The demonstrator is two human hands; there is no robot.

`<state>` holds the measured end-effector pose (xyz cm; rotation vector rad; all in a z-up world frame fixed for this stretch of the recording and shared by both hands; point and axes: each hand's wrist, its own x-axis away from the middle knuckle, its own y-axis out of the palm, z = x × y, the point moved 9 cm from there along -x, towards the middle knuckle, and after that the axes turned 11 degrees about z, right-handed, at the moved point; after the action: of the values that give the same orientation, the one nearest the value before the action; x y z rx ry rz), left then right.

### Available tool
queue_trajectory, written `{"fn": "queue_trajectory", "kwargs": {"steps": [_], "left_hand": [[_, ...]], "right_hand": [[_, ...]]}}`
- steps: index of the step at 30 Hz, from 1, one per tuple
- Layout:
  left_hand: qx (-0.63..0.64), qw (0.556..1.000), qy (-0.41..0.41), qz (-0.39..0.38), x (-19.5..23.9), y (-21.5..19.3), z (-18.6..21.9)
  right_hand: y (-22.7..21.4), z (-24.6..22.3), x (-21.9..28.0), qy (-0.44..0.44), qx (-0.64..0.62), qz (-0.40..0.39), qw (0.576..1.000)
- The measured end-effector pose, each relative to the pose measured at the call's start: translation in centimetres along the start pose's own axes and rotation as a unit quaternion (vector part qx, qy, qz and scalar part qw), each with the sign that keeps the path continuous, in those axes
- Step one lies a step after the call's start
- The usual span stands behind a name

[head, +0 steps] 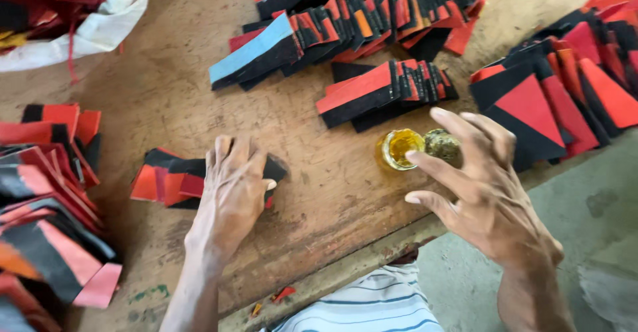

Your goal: The person repeatedly picks up small red and black fabric pieces, applies a yellow adhesive from a small jar to the edges, and presses them together. Finished pieces are stacked on the table.

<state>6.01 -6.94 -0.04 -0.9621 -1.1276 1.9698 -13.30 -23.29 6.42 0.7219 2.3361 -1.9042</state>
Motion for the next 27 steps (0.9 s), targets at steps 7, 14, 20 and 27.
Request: {"fn": "queue_trajectory", "kwargs": {"steps": [7, 14, 20, 27], "left_hand": [[0.084, 0.996, -0.009, -0.006, 0.4, -0.7, 0.8], [0.199, 0.978, -0.064, -0.01, 0.1, -2.4, 1.9], [0.316, 0.938, -0.137, 0.032, 0.3, -1.9, 1.6], [0.629, 0.745, -0.221, -0.005, 1.0, 3.6, 2.6]], "right_hand": [[4.0, 0.9, -2.5, 0.054, 0.025, -0.173, 0.983], [6.7, 1.3, -2.6, 0.069, 0.025, -0.257, 0.964], [1.2, 0.4, -1.1, -0.021, -0.015, -0.056, 0.998], [-0.3, -0.1, 0.6, -0.001, -0.035, -0.005, 0.999]]}}
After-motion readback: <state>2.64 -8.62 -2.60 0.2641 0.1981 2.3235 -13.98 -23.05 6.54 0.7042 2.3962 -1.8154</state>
